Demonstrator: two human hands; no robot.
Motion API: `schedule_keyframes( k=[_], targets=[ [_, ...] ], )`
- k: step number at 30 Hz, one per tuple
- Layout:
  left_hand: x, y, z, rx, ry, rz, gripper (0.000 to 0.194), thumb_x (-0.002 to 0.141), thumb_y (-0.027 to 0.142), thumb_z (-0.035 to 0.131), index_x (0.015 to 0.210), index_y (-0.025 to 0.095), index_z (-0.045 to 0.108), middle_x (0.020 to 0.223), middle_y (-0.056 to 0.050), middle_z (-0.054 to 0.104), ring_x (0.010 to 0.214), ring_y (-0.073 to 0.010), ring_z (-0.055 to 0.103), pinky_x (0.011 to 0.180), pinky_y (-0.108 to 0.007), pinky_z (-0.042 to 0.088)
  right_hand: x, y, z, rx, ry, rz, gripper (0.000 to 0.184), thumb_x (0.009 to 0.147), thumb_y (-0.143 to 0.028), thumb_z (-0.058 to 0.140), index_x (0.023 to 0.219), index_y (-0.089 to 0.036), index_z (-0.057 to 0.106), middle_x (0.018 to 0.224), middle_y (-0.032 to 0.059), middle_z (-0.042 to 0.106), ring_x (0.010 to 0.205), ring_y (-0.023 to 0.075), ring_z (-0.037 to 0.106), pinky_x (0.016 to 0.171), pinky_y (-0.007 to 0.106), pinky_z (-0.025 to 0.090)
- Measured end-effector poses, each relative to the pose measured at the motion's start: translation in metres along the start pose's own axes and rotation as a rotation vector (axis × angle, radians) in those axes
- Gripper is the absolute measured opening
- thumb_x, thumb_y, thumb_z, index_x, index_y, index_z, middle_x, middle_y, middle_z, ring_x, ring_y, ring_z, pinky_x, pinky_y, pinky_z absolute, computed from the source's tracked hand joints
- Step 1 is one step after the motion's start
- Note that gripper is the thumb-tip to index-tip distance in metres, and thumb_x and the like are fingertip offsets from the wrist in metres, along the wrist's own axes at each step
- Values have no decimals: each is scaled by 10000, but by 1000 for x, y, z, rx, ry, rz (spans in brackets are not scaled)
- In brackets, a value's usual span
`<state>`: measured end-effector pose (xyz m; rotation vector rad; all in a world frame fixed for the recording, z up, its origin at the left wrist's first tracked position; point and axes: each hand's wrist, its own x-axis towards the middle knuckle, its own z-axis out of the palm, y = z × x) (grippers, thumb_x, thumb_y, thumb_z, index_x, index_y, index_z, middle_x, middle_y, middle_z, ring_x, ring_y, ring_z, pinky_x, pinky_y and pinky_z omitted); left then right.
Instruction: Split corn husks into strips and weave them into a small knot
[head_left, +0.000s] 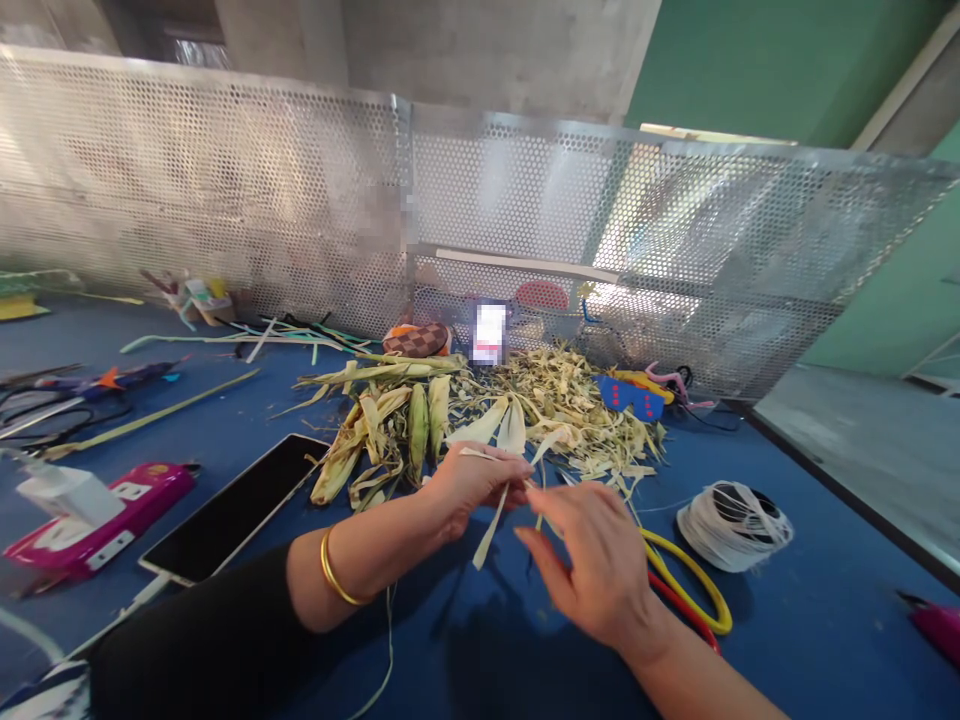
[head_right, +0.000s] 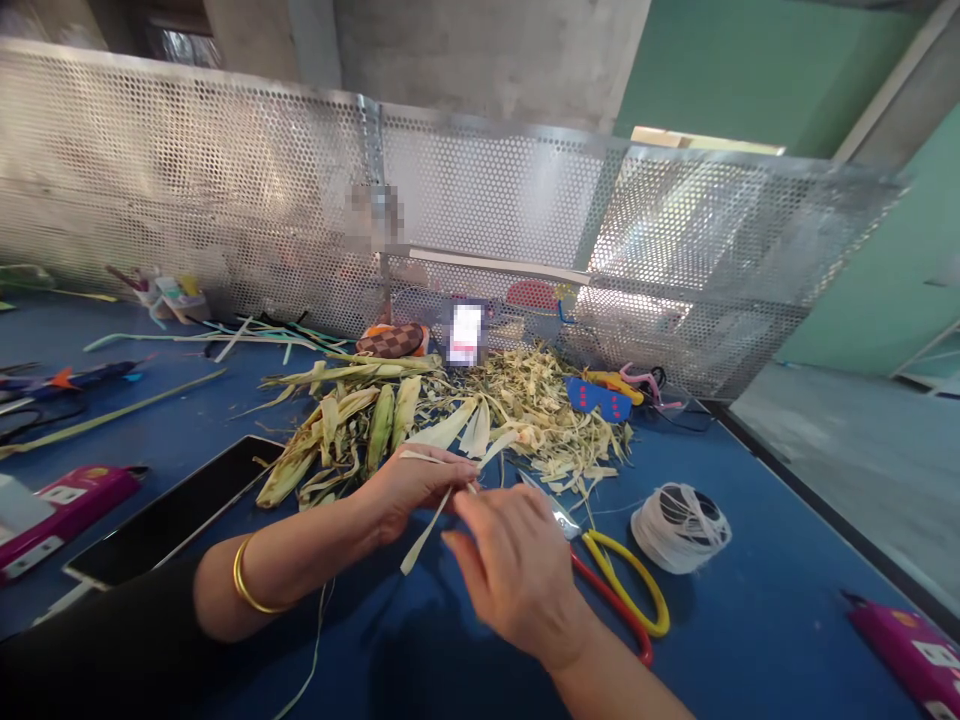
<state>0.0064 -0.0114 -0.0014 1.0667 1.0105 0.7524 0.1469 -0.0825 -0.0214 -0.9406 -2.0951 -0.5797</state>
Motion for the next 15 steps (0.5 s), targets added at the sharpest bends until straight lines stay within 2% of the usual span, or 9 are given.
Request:
schedule_keyframes(
  k=[2, 4, 7, 10, 15],
  targets=[
    [-1, 2, 0, 20, -6, 31, 103, 665, 215, 710, 673, 114, 692, 583, -30, 651, 536, -112, 594, 567, -232, 477, 0, 7, 2, -59, -28, 208, 200, 893, -313, 505, 999, -153, 563, 861, 105, 664, 797, 223, 606, 744, 355, 408],
    [0, 2, 0, 39, -10, 37, 96, 674, 205, 705, 675, 110, 692, 592, -34, 656, 527, -110, 593, 581, -242, 485, 0, 12, 4, -22, -175, 321, 194, 913, -325, 460, 835, -186, 570, 737, 55, 648, 674, 196, 587, 697, 331, 391],
    [3, 0, -1, 69, -27, 51, 84, 672, 197, 712, 690, 118, 691, 585, -20, 652, 515, -103, 588, 622, -263, 501, 1, 17, 5, 116, -365, 422, 230, 913, -254, 437, 707, -208, 527, 608, -4, 599, 566, 153, 532, 626, 278, 359],
    [6, -1, -2, 140, -59, 70, 84, 662, 197, 723, 690, 129, 684, 557, -5, 640, 511, -113, 594, 612, -270, 503, 4, 20, 1, 152, -426, 482, 208, 883, -240, 455, 687, -213, 517, 598, -1, 579, 592, 161, 521, 599, 265, 331],
    [5, 2, -3, 179, -117, 7, 67, 677, 188, 706, 676, 130, 671, 536, -4, 635, 498, -118, 595, 593, -272, 507, 9, 30, -14, 237, -511, 515, 223, 849, -218, 459, 630, -210, 500, 560, -11, 523, 547, 142, 460, 559, 264, 286]
  ],
)
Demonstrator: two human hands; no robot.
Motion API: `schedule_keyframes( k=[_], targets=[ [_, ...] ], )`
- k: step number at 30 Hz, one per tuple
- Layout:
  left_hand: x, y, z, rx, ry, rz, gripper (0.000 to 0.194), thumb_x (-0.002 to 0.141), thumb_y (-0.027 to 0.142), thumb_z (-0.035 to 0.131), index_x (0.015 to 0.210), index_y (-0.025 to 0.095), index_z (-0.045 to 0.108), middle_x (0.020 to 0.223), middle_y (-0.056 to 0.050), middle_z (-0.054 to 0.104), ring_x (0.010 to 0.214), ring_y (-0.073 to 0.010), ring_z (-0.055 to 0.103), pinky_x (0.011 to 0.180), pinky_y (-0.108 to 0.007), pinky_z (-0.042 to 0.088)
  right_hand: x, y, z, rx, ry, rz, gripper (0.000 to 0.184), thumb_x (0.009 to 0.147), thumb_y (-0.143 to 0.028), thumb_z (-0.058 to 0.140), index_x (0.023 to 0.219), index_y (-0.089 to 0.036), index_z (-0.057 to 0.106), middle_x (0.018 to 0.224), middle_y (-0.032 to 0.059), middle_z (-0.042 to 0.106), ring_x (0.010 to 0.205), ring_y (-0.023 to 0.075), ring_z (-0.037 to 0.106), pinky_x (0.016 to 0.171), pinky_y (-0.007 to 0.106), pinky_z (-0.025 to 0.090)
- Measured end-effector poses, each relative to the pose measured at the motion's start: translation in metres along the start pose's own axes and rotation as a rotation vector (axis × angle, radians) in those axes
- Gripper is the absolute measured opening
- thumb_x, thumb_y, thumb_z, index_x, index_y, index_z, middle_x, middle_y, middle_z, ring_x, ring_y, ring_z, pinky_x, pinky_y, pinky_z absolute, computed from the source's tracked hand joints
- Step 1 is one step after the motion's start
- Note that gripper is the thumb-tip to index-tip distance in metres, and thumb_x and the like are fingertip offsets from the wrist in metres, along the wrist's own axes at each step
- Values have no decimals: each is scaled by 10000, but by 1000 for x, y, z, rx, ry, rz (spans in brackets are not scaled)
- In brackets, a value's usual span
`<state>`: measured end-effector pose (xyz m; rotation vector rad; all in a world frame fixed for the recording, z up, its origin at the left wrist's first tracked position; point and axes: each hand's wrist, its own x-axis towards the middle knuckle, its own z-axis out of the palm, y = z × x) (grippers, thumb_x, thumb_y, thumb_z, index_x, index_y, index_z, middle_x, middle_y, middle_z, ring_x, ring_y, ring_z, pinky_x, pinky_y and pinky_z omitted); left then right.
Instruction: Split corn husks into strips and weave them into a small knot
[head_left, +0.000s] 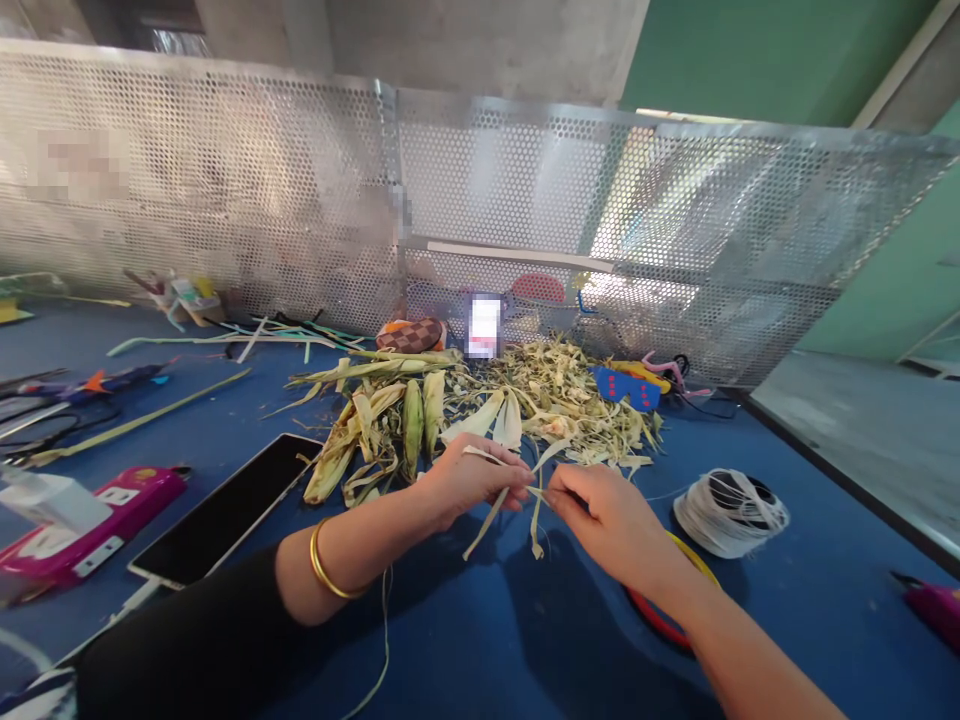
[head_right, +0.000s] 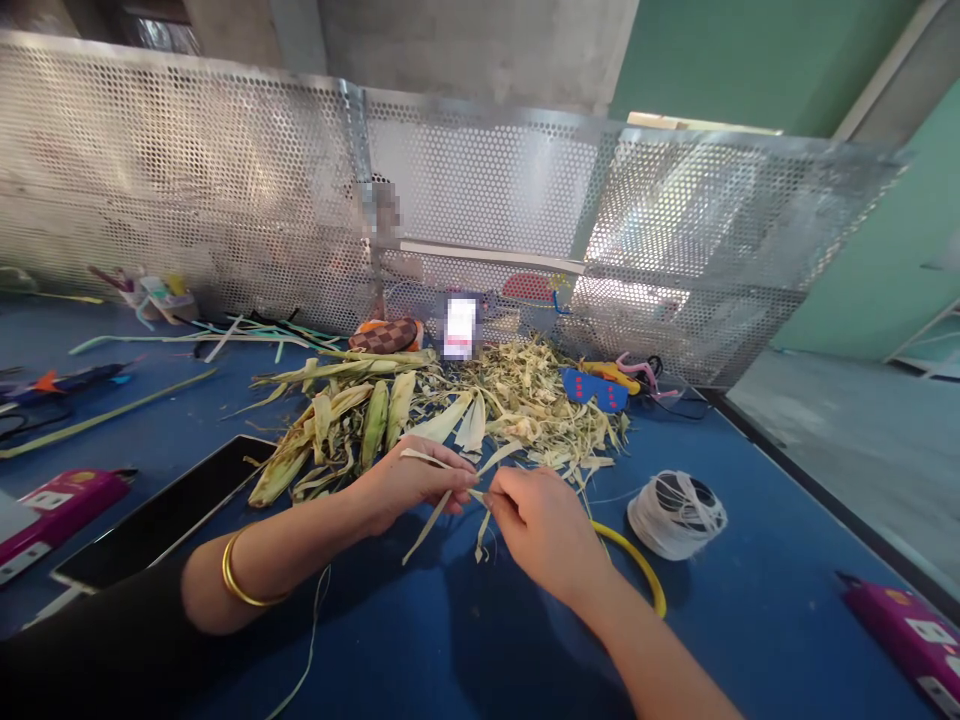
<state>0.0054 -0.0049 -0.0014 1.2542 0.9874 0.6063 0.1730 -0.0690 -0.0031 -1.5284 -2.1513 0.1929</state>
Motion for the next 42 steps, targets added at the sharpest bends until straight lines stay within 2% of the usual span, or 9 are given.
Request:
schedule_keyframes(
  k=[8, 11, 14, 16, 18, 20, 26, 30, 42],
  targets=[
    [-1, 4, -3, -6, -61, -17, 59, 684, 182, 685, 682, 123, 688, 528, -10, 636, 461, -99, 574, 549, -239, 495, -3, 6, -15, 88, -135, 33, 250, 868, -245, 459, 625, -198, 491, 573, -27, 524, 537, 118, 461, 496, 228, 301],
    [0, 3, -3, -25, -61, -30, 71, 663, 197, 696, 680, 129, 690, 533, -8, 636, 467, -103, 575, 557, -244, 500, -3, 7, -12, 56, 18, -12, 228, 885, -287, 474, 684, -204, 544, 621, -12, 564, 589, 141, 517, 548, 250, 371],
    [0, 2, -3, -30, -83, -59, 71, 638, 194, 702, 670, 132, 688, 529, -8, 632, 469, -109, 575, 558, -251, 502, -1, 11, -8, 9, 246, -108, 148, 885, -309, 508, 917, -210, 613, 902, 63, 637, 861, 211, 585, 747, 329, 438],
    [0, 2, -3, -31, -97, -73, 69, 629, 190, 700, 663, 133, 685, 521, -5, 625, 467, -111, 572, 553, -251, 502, 0, 16, -4, -14, 239, -170, 144, 887, -290, 518, 959, -220, 620, 973, 72, 640, 928, 222, 582, 853, 383, 412],
    [-1, 1, -2, -32, -98, -62, 81, 620, 198, 703, 664, 133, 684, 513, 1, 614, 466, -108, 564, 553, -251, 504, 1, 19, -2, -6, 137, -193, 146, 900, -259, 501, 839, -220, 628, 813, 28, 653, 784, 184, 593, 888, 402, 387],
    [-2, 1, -1, -30, -97, -41, 98, 611, 213, 707, 664, 132, 686, 502, 8, 600, 462, -106, 552, 552, -255, 506, 1, 20, -1, 42, 84, -160, 216, 907, -242, 484, 740, -212, 617, 689, 0, 628, 683, 159, 572, 854, 383, 400],
    [-9, -5, 12, 80, -160, -11, 19, 558, 134, 647, 540, 130, 645, 450, 18, 564, 442, -109, 542, 512, -246, 484, 3, 3, 7, 299, 169, 35, 132, 827, -268, 573, 882, -217, 681, 830, 34, 658, 792, 185, 609, 746, 319, 450],
    [-13, -10, 19, 132, -197, -40, 79, 529, 135, 621, 454, 128, 595, 420, 16, 545, 425, -111, 538, 505, -249, 478, 5, -11, 21, 392, 171, 139, 42, 750, -238, 645, 731, -205, 663, 708, -3, 594, 666, 149, 575, 643, 270, 451],
    [-8, -14, 16, 104, -226, -69, 162, 523, 264, 737, 534, 131, 645, 451, 17, 581, 430, -96, 541, 524, -233, 478, 4, -9, 24, 478, 222, 205, 122, 806, -247, 494, 694, -203, 510, 621, -30, 531, 590, 129, 511, 573, 247, 404]
  ],
)
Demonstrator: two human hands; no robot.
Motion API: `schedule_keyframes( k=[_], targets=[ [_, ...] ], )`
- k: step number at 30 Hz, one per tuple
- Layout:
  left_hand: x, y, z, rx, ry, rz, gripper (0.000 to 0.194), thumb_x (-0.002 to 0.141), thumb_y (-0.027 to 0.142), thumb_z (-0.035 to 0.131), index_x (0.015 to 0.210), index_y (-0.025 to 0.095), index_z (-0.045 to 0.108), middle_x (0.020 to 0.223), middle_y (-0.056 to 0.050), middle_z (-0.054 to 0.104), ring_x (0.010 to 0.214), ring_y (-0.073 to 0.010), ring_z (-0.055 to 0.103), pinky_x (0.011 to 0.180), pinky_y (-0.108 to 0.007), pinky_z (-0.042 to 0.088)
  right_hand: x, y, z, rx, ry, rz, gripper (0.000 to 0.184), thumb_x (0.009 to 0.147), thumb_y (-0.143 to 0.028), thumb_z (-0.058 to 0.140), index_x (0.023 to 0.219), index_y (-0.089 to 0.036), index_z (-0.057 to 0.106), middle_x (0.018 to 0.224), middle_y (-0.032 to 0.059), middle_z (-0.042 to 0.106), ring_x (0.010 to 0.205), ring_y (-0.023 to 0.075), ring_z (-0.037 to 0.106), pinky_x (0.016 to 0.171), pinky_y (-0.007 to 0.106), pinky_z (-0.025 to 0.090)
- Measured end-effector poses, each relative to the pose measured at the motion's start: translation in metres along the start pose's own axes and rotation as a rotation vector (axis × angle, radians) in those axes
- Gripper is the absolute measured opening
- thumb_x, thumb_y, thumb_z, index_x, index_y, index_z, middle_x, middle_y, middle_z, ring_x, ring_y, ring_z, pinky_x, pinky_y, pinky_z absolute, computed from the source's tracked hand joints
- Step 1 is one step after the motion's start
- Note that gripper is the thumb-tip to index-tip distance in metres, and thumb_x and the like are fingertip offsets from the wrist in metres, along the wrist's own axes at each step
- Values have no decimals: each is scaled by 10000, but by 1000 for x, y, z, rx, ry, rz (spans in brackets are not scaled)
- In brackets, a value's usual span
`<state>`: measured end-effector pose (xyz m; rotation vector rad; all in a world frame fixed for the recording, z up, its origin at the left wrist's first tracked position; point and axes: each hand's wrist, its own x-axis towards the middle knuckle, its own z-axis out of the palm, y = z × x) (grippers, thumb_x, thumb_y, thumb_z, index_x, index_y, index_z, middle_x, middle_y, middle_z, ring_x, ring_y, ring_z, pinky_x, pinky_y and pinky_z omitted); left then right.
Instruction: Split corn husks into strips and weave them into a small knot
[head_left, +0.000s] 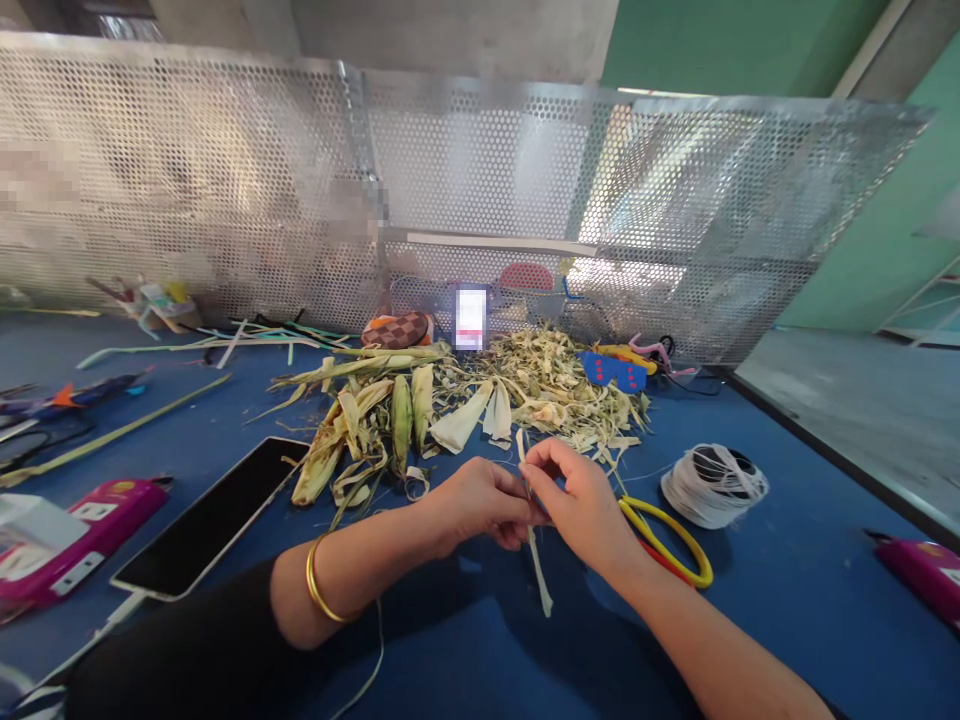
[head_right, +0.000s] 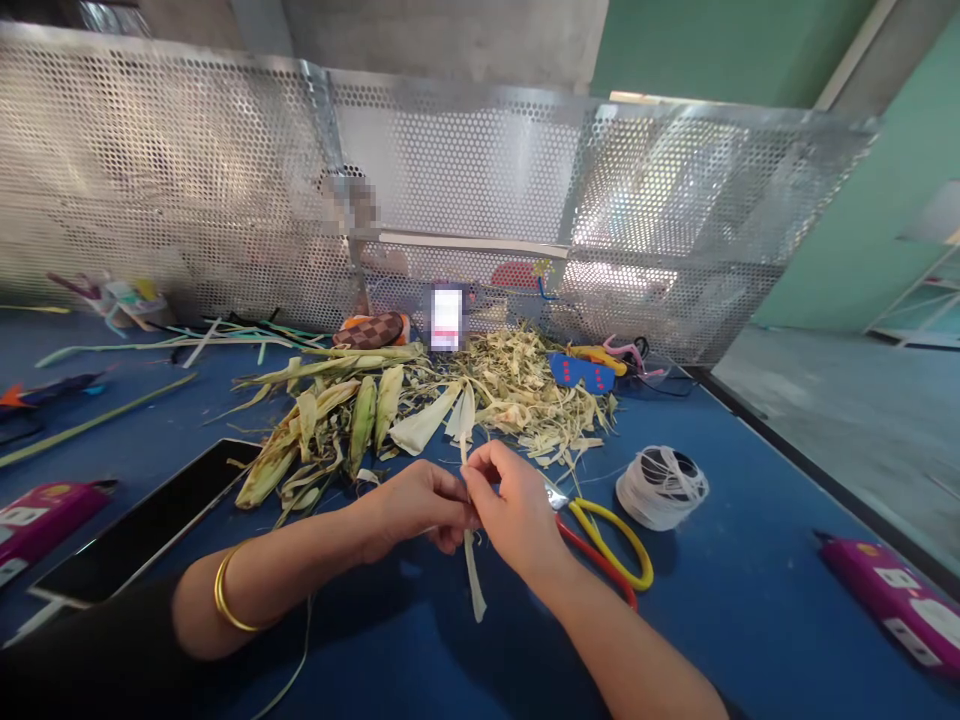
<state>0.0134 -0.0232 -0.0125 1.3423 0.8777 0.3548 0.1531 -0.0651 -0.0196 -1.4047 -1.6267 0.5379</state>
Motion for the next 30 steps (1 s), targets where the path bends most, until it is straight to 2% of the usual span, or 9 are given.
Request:
schedule_keyframes(
  k=[5, 8, 11, 15, 18, 20, 23, 27, 30],
  targets=[
    [2, -1, -2, -26, -64, -23, 162, 546, 268, 742, 544, 133, 652, 448, 9, 590, 419, -96, 538, 522, -238, 480, 1, 8, 5, 104, 36, 110, 182, 832, -324, 485, 699, -202, 504, 597, -33, 510, 556, 133, 506, 536, 248, 404],
    [2, 1, -4, -83, -50, -68, 210, 528, 299, 767, 588, 125, 665, 469, 0, 604, 423, -102, 546, 518, -241, 480, 1, 10, -2, 35, 80, 70, 158, 843, -317, 493, 750, -197, 540, 653, -3, 575, 613, 155, 550, 582, 269, 432],
    [0, 5, -7, -173, 34, -78, 244, 545, 328, 775, 611, 122, 662, 528, -14, 634, 459, -102, 566, 529, -231, 473, 0, 5, -18, -150, 203, -229, 118, 857, -272, 513, 920, -201, 585, 819, 44, 622, 760, 178, 581, 689, 303, 446],
    [0, 5, -8, -285, 148, -52, 248, 546, 314, 794, 602, 118, 654, 516, 4, 608, 476, -86, 544, 544, -220, 455, -7, -8, -25, -484, -28, -759, 167, 887, -161, 472, 970, -193, 614, 801, 37, 624, 724, 157, 556, 736, 335, 409],
    [2, 2, -6, -369, 181, -35, 260, 514, 297, 817, 587, 113, 649, 508, 10, 588, 480, -79, 517, 513, -209, 407, -13, -13, -10, -798, -148, -907, 245, 881, -116, 430, 1052, -137, 605, 778, 56, 616, 712, 183, 539, 705, 353, 395],
    [3, 0, -5, -381, 200, -24, 266, 509, 297, 821, 578, 110, 646, 510, 6, 584, 478, -75, 501, 486, -202, 362, -16, -12, 2, -952, -150, -976, 238, 866, -79, 411, 937, -120, 634, 754, 69, 611, 702, 200, 543, 711, 371, 389],
    [3, 1, -7, -364, 211, -18, 278, 521, 319, 819, 586, 106, 653, 512, 4, 580, 466, -67, 478, 478, -204, 331, -18, -9, 12, -1025, -70, -1028, 252, 850, -44, 396, 824, -105, 638, 734, 89, 616, 676, 215, 551, 699, 385, 376],
    [-1, 8, -11, -357, 178, -20, 330, 572, 408, 783, 596, 107, 649, 603, -38, 643, 524, -94, 528, 524, -223, 379, -19, -7, 11, -956, 41, -992, 241, 875, -47, 392, 881, -69, 632, 733, 107, 628, 733, 230, 576, 703, 375, 372],
    [-3, 12, -14, -333, 167, -10, 256, 581, 331, 778, 640, 106, 670, 660, -44, 668, 572, -90, 549, 566, -212, 404, -18, -8, 8, -896, 76, -966, 244, 894, -47, 376, 905, -66, 619, 744, 107, 634, 761, 223, 585, 716, 368, 373]
  ],
)
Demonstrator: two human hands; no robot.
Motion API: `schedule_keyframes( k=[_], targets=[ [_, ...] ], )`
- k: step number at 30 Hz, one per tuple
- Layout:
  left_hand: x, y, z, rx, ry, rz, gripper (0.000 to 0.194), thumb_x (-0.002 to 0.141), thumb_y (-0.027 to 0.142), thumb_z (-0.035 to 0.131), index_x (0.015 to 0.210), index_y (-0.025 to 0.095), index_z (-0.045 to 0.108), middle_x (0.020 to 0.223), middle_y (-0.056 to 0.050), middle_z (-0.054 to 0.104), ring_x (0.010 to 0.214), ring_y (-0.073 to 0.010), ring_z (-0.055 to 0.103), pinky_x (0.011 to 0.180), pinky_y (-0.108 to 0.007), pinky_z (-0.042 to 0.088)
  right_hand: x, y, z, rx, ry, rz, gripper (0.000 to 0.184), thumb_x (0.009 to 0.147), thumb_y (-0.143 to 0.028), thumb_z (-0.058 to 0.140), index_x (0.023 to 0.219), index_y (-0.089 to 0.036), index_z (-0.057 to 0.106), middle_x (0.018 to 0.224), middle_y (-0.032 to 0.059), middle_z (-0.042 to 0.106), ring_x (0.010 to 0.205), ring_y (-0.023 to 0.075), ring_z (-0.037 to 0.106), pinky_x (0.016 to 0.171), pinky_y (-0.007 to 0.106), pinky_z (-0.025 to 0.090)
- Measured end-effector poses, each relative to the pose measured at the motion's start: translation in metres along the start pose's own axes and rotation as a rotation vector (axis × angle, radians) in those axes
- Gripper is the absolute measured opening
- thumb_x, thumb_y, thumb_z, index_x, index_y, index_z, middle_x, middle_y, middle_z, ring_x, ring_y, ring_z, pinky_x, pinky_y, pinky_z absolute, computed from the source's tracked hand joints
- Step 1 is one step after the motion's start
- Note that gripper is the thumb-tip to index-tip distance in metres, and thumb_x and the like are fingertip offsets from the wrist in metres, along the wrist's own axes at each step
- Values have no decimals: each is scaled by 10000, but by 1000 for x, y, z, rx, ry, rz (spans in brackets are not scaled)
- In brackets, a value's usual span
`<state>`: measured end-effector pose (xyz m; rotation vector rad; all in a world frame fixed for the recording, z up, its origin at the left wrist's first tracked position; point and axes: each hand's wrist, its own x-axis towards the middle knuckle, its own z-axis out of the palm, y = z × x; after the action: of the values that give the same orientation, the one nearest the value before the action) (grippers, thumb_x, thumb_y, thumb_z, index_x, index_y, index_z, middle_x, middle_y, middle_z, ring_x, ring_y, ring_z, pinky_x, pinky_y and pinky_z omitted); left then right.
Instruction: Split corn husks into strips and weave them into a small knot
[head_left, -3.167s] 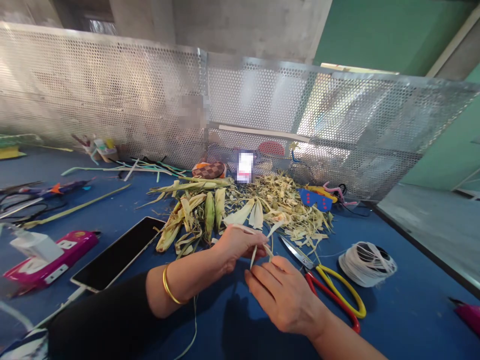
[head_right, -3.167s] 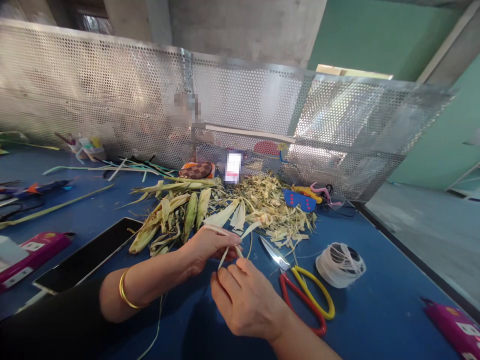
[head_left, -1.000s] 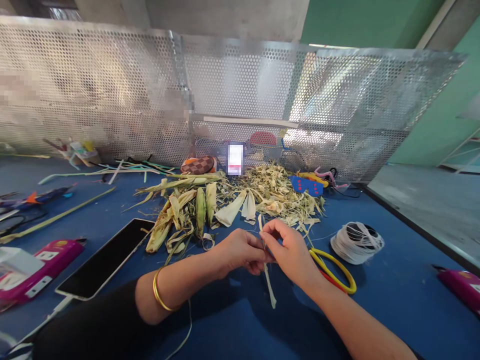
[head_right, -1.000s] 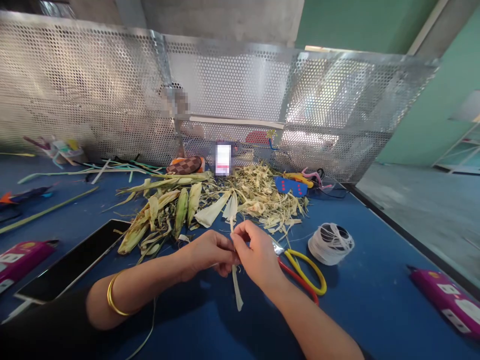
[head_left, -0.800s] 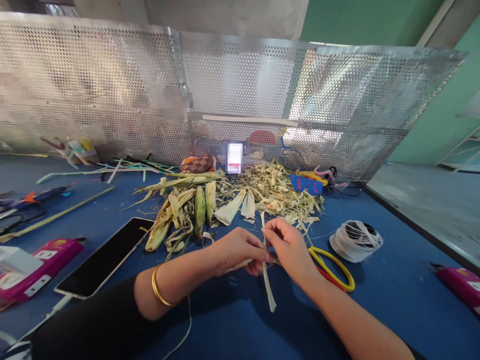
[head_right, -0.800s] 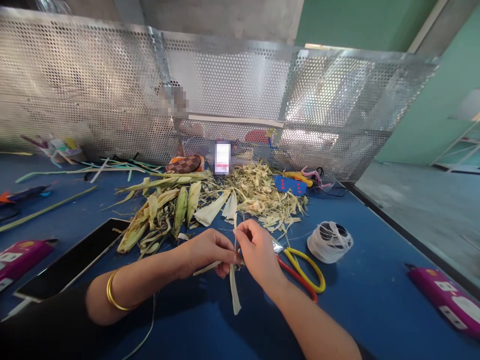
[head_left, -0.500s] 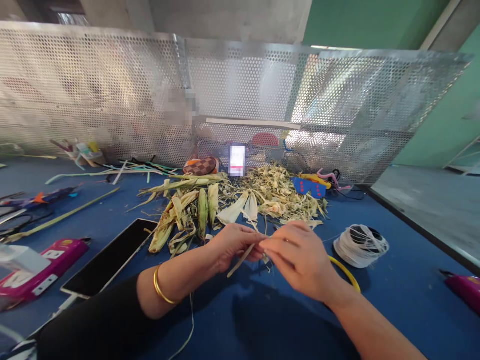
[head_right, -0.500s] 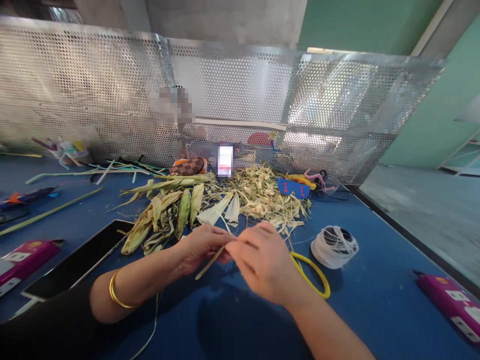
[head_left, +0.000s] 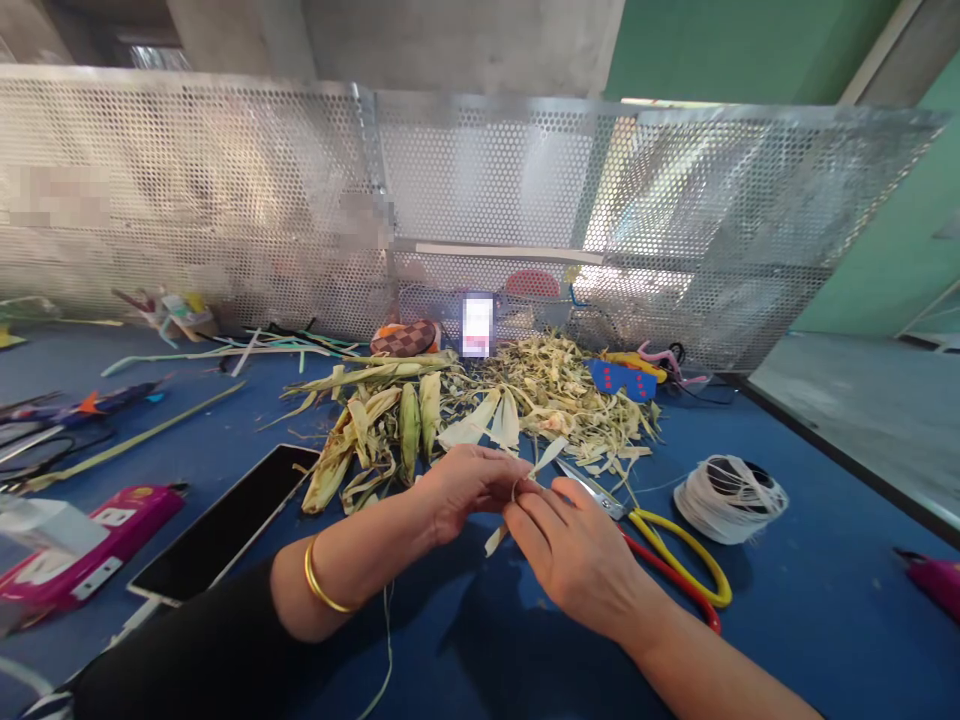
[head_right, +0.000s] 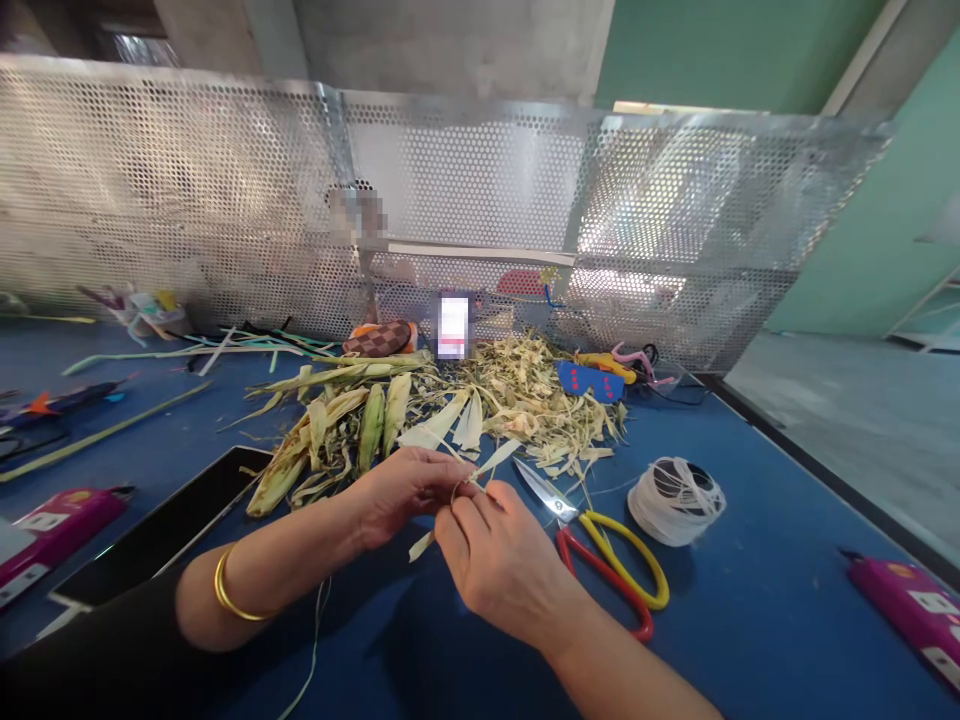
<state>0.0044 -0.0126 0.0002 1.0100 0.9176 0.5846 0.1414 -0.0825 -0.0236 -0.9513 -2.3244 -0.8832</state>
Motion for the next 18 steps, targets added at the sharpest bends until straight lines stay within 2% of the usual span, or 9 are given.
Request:
schedule_keyframes(
  k=[3, 7, 9, 10, 11, 12, 15, 16, 18],
  targets=[
    [0, 1, 0, 16, -4, 16, 190, 567, 243, 775, 659, 106, 682, 676, -41, 678, 593, -88, 563, 618, -217, 432, 1, 0, -1, 38, 20, 29, 275, 906, -40, 338, 893, -81, 609, 731, 94, 634, 742, 204, 585, 717, 361, 374],
    [0, -1, 2, 4, 19, 19, 194, 574, 235, 775, 692, 108, 689, 653, -43, 683, 608, -118, 597, 655, -251, 465, 1, -3, -3, 108, 11, 4, 284, 916, -63, 323, 884, -95, 604, 713, 72, 628, 699, 186, 575, 726, 352, 386],
    [0, -2, 2, -3, 38, 15, 209, 575, 234, 782, 718, 109, 694, 637, -35, 679, 600, -119, 599, 660, -257, 474, -1, -3, -4, 207, 18, 2, 275, 919, -74, 326, 888, -117, 595, 719, 56, 634, 691, 172, 577, 740, 342, 393],
    [0, -2, 2, -5, 47, 16, 216, 575, 235, 785, 727, 111, 696, 635, -30, 677, 594, -116, 598, 660, -257, 477, -2, -1, -4, 284, 34, 52, 257, 923, -96, 338, 896, -134, 590, 736, 51, 643, 698, 165, 581, 746, 336, 397],
    [0, -1, 2, -7, 50, 20, 221, 579, 239, 786, 738, 114, 697, 642, -28, 678, 595, -115, 601, 665, -257, 481, -3, 1, -4, 368, 64, 160, 237, 929, -132, 354, 896, -153, 587, 750, 47, 649, 704, 160, 584, 743, 328, 401],
    [1, -1, 1, -11, 52, 25, 229, 582, 245, 787, 749, 117, 697, 652, -30, 682, 602, -117, 609, 673, -259, 485, -5, 5, -4, 451, 100, 329, 225, 935, -184, 368, 876, -173, 585, 745, 42, 650, 693, 156, 581, 721, 317, 407],
    [1, 1, 0, -9, 22, 28, 274, 581, 271, 792, 784, 116, 692, 665, -46, 692, 622, -136, 639, 686, -270, 499, -8, 20, 1, 697, 116, 999, 332, 909, -419, 418, 715, -202, 579, 596, 15, 583, 571, 152, 525, 575, 282, 394],
    [1, 1, -1, -1, 2, 25, 289, 575, 282, 795, 785, 114, 689, 656, -48, 691, 620, -141, 645, 682, -271, 501, -8, 25, 3, 833, 60, 1147, 377, 871, -493, 453, 672, -199, 579, 553, 4, 549, 539, 148, 500, 539, 274, 380],
    [0, 1, -1, 31, -45, 12, 305, 558, 309, 801, 755, 109, 681, 623, -39, 678, 594, -139, 640, 657, -260, 498, -7, 31, 7, 1152, -11, 1296, 415, 781, -569, 540, 643, -182, 597, 512, -22, 494, 497, 127, 448, 505, 258, 355]
  ],
)
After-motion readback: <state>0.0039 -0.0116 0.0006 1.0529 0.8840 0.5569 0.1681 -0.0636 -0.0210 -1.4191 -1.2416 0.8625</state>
